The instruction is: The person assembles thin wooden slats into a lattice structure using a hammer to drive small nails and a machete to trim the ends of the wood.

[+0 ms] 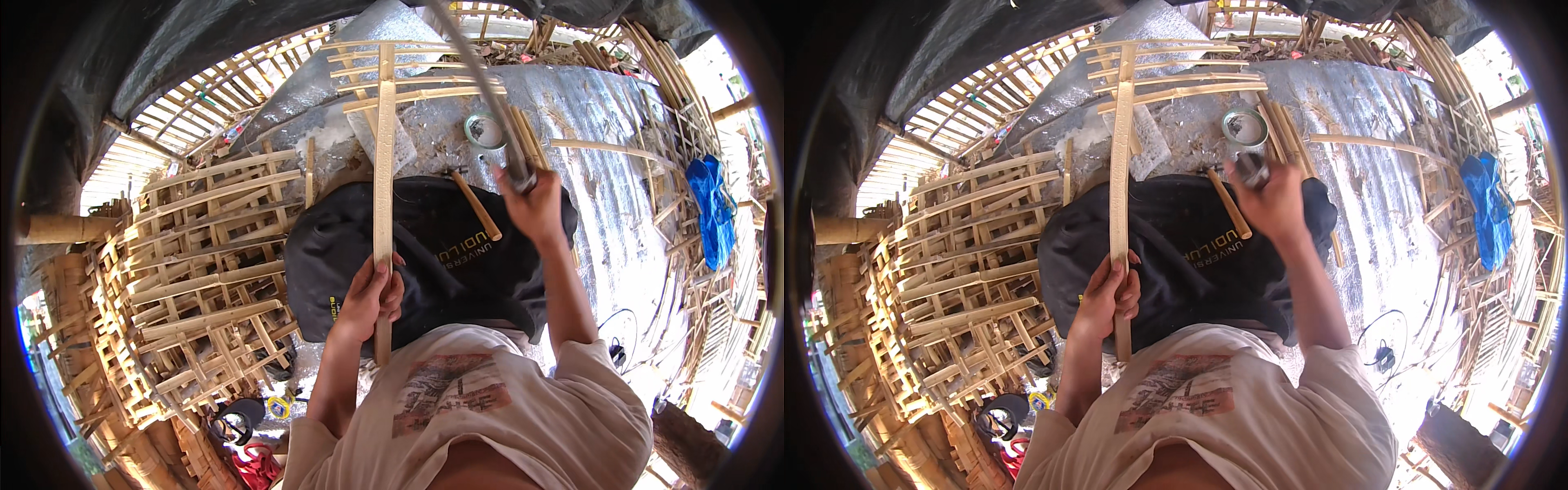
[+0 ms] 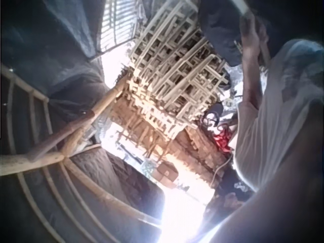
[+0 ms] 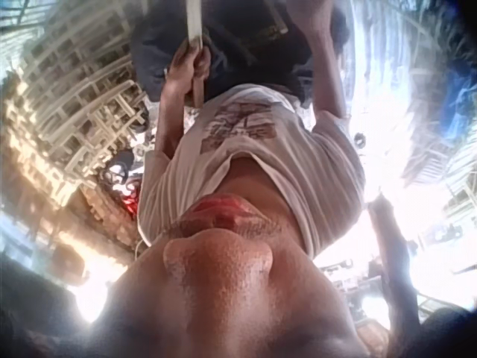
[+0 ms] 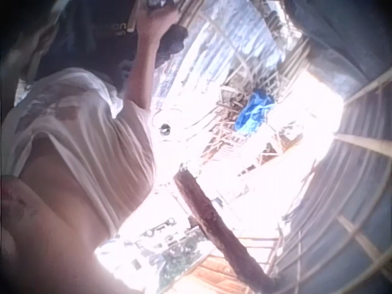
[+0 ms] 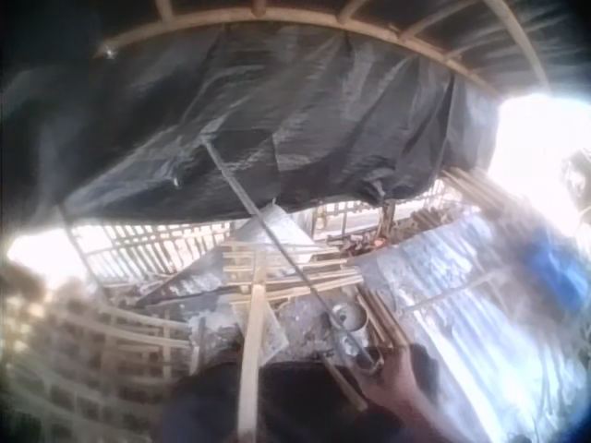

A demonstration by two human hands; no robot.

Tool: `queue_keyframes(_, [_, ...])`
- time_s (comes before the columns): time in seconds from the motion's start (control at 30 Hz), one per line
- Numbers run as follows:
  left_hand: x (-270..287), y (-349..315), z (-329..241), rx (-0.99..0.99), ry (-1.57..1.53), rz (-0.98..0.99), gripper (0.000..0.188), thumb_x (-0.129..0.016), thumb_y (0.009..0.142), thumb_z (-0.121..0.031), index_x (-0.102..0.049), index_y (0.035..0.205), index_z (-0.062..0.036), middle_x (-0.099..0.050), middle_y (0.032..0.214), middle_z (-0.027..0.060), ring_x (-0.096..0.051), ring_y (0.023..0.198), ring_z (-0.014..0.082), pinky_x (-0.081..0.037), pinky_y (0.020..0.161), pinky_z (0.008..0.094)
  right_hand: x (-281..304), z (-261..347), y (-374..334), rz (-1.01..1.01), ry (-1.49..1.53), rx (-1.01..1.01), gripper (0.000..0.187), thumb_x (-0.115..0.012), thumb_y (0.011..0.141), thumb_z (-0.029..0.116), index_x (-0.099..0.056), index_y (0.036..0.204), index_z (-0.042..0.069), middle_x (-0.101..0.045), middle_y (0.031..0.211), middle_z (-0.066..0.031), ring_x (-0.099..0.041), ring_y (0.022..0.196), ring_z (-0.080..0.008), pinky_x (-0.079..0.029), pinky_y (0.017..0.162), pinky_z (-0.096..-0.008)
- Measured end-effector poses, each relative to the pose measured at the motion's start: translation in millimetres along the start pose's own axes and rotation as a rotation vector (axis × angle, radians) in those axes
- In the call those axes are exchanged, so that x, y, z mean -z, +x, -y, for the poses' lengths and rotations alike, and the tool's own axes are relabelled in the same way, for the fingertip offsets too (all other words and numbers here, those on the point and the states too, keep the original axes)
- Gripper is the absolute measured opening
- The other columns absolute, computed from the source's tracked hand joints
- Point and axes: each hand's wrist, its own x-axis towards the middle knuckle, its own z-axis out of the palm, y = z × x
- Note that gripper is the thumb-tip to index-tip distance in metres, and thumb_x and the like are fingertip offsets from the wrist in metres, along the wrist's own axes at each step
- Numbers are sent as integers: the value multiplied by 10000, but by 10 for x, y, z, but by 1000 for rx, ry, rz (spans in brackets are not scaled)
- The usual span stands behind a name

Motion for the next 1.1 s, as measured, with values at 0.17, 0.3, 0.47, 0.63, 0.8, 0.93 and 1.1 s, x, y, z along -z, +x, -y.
queue_keyframes(0.17, [-191, 170, 24, 38, 62, -152, 329, -406, 1068, -410, -502, 1150, -106, -449, 655, -21, -480, 565, 68, -404, 477, 247, -302, 132, -562, 331, -113, 149, 149, -677, 639, 103, -653, 782, 67, -609, 628, -126, -631, 595, -344, -501, 558, -425])
queue_keyframes(0.3, [-100, 177, 90, 0, 224, -183, 335, -412, 1065, -412, -522, 1102, -98, -464, 663, -8, -494, 563, 65, -399, 455, 240, -533, 72, -674, 436, -195, 143, 176, -682, 657, 146, -659, 817, 77, -638, 650, -111, -654, 611, -329, -524, 582, -430])
queue_keyframes(0.47, [-161, 197, 197, -154, 597, -408, 291, -419, 1071, -340, -530, 1089, -72, -445, 592, -21, -427, 448, 55, -347, 402, 221, -604, 59, -654, 472, -276, 163, 192, -693, 679, 189, -653, 833, 83, -653, 674, -112, -668, 632, -329, -538, 598, -440])
queue_keyframes(0.63, [-185, 236, 246, -400, 734, -481, 276, -433, 1068, -280, -543, 1133, -35, -489, 576, -9, -452, 428, 63, -359, 387, 233, -653, 155, -625, 499, -320, 209, 216, -721, 696, 224, -644, 847, 90, -663, 690, -120, -680, 652, -324, -547, 611, -446])
queue_keyframes(0.8, [-251, 194, 136, -329, 785, -543, 282, -436, 1065, -255, -555, 1159, -16, -508, 567, 8, -479, 428, 68, -382, 394, 234, -672, 197, -612, 500, -382, 225, 231, -738, 705, 245, -637, 845, 91, -676, 722, -113, -685, 653, -330, -553, 599, -437])
queue_keyframes(0.93, [-280, 164, 103, -299, 710, -552, 273, -433, 1063, -240, -559, 1146, -12, -531, 586, 26, -500, 430, 80, -395, 390, 245, -769, 142, -555, 424, -460, 322, 248, -749, 663, 205, -652, 870, 109, -641, 696, -64, -664, 626, -293, -536, 588, -407])
queue_keyframes(1.1, [-329, 151, -28, -274, 672, -560, 279, -415, 1069, -260, -559, 1129, -27, -494, 563, 17, -461, 418, 65, -367, 377, 222, -794, 129, -366, 467, -516, 334, 292, -746, 662, 214, -685, 933, 122, -670, 763, -54, -679, 670, -288, -554, 631, -407])
